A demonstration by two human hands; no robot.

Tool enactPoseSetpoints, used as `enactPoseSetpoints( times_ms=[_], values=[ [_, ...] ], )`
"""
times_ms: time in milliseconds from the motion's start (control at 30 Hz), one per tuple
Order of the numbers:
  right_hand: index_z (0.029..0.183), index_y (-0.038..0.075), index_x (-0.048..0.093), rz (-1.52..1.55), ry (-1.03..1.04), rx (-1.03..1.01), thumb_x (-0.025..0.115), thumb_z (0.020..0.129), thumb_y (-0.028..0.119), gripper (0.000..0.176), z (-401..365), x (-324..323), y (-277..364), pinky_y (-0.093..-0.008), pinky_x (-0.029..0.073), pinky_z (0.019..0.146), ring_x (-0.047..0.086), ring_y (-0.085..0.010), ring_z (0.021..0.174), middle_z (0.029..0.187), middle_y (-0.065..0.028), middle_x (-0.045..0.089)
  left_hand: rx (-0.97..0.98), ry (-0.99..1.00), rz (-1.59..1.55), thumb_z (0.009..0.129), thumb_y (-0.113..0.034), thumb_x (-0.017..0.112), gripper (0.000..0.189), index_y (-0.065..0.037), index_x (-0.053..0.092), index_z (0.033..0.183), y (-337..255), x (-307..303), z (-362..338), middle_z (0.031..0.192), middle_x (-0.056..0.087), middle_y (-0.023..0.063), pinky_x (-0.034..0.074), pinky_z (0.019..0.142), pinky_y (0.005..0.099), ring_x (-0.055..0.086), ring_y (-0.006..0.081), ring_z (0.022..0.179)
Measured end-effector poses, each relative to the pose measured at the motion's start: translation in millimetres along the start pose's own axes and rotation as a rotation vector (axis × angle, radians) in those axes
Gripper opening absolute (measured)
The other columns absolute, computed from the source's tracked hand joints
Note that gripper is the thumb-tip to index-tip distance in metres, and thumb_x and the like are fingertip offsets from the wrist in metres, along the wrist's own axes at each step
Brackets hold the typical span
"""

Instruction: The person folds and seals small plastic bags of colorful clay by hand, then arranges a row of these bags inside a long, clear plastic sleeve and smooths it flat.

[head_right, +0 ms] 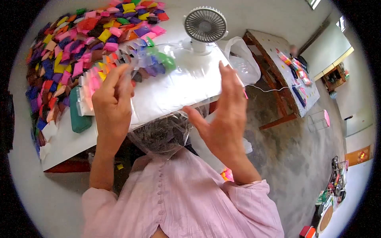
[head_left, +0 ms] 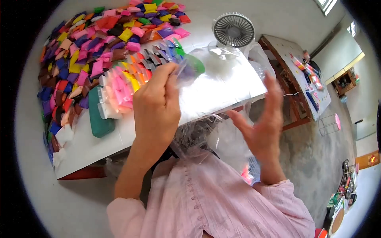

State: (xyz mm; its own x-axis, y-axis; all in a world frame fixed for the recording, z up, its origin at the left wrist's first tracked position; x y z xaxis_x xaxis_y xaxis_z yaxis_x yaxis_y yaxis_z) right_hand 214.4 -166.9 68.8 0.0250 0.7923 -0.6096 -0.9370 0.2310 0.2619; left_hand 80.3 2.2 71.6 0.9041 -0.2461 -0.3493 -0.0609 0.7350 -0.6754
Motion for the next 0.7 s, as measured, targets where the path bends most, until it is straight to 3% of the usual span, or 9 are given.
enactPoseSetpoints(
  times_ms=[67, 133, 267, 300, 367, 433, 500, 567, 700],
  values=[
    [0.147, 0.003, 0.029, 0.029, 0.125, 0.108, 0.074, 0.074, 0.009, 0.087, -4, 32, -10, -0.0422, 0.048, 0.087, 0.058, -0.0377, 0.108, 0.124, -0.0225, 0.056, -0.162, -0.044, -0.077, 0.095, -0.005, 0.052, 0.021, 0.002, 0.06, 0.113, 9, -13, -12, 0.077, 0.062, 0.0115, 0.044, 0.059, 0.0295, 0.058, 0.0187, 0.064],
    [0.135, 0.004, 0.046, -0.002, 0.342, 0.383, 0.069, 0.077, 0.006, 0.062, 5, 51, -22, -0.0419, 0.049, 0.078, 0.062, -0.0339, 0.095, 0.108, -0.0174, 0.062, -0.32, -0.085, -0.159, 0.098, -0.008, 0.051, 0.025, 0.002, 0.059, 0.12, 24, -26, -30, 0.073, 0.056, 0.001, 0.038, 0.055, 0.0221, 0.048, 0.0055, 0.063],
    [0.105, 0.004, 0.062, -0.131, 0.288, -0.172, 0.064, 0.079, 0.003, 0.026, 22, 83, -36, -0.0384, 0.047, 0.074, 0.062, -0.0286, 0.085, 0.092, -0.0118, 0.061, -0.494, -0.095, -0.142, 0.095, -0.004, 0.052, 0.034, 0.0, 0.052, 0.128, 48, -29, -81, 0.073, 0.056, 0.0028, 0.039, 0.059, 0.0216, 0.044, 0.0067, 0.063],
    [0.099, 0.004, 0.063, -0.147, 0.261, -0.273, 0.063, 0.079, 0.002, 0.02, 28, 88, -32, -0.0373, 0.047, 0.074, 0.061, -0.0277, 0.084, 0.09, -0.0112, 0.061, -0.446, -0.155, 0.027, 0.09, -0.001, 0.055, 0.04, 0.002, 0.048, 0.129, 32, -31, -86, 0.073, 0.056, 0.0055, 0.042, 0.063, 0.0249, 0.045, 0.0111, 0.063],
    [0.097, 0.004, 0.062, -0.139, 0.209, -0.466, 0.062, 0.077, 0.002, 0.02, 36, 95, -22, -0.0355, 0.045, 0.074, 0.059, -0.0248, 0.082, 0.087, -0.009, 0.057, -0.05, -0.408, 0.444, 0.087, -0.002, 0.058, 0.039, 0.004, 0.052, 0.124, 9, -39, -93, 0.078, 0.058, 0.0089, 0.044, 0.065, 0.0284, 0.048, 0.0169, 0.064],
    [0.097, 0.005, 0.061, -0.072, 0.247, -0.576, 0.062, 0.076, 0.003, 0.021, 42, 96, -15, -0.0356, 0.045, 0.073, 0.057, -0.0239, 0.083, 0.087, -0.0081, 0.055, 0.16, -0.173, 0.415, 0.083, -0.004, 0.062, 0.036, 0.006, 0.057, 0.117, -24, -51, -97, 0.088, 0.06, 0.0139, 0.047, 0.071, 0.033, 0.052, 0.0252, 0.071],
    [0.094, 0.006, 0.057, -0.015, 0.273, -0.667, 0.063, 0.075, 0.006, 0.02, 44, 98, -11, -0.0349, 0.045, 0.072, 0.056, -0.0226, 0.085, 0.088, -0.0068, 0.053, 0.249, 0.222, 0.209, 0.081, -0.007, 0.065, 0.031, 0.006, 0.062, 0.109, -49, -42, -97, 0.1, 0.061, 0.0195, 0.049, 0.082, 0.0377, 0.057, 0.0331, 0.085],
    [0.091, 0.006, 0.056, 0.012, 0.299, -0.706, 0.063, 0.075, 0.006, 0.018, 47, 98, -5, -0.0345, 0.045, 0.072, 0.056, -0.0223, 0.085, 0.088, -0.0066, 0.053, 0.3, 0.383, 0.375, 0.081, -0.012, 0.067, 0.035, 0.006, 0.062, 0.11, -46, -12, -94, 0.115, 0.058, 0.024, 0.046, 0.097, 0.0404, 0.057, 0.0365, 0.106],
    [0.086, 0.007, 0.054, 0.005, 0.314, -0.783, 0.063, 0.075, 0.007, 0.014, 55, 97, 11, -0.0337, 0.046, 0.071, 0.056, -0.0214, 0.086, 0.087, -0.0057, 0.052, 0.065, 0.324, 0.758, 0.084, -0.023, 0.067, 0.05, 0.006, 0.055, 0.124, 0, 29, -79, 0.131, 0.049, 0.0235, 0.039, 0.103, 0.0468, 0.047, 0.0356, 0.122]
  ],
)
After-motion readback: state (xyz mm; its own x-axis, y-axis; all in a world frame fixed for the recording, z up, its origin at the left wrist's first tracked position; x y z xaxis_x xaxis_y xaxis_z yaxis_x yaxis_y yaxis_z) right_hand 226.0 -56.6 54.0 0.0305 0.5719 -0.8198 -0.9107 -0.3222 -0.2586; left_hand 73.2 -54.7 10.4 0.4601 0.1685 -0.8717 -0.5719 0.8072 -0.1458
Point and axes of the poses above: each hand's wrist, its own z-axis towards the middle knuckle, its own x-axis out of the palm, y = z × x, the point moved 2 cm from there along z, towards the middle knuckle
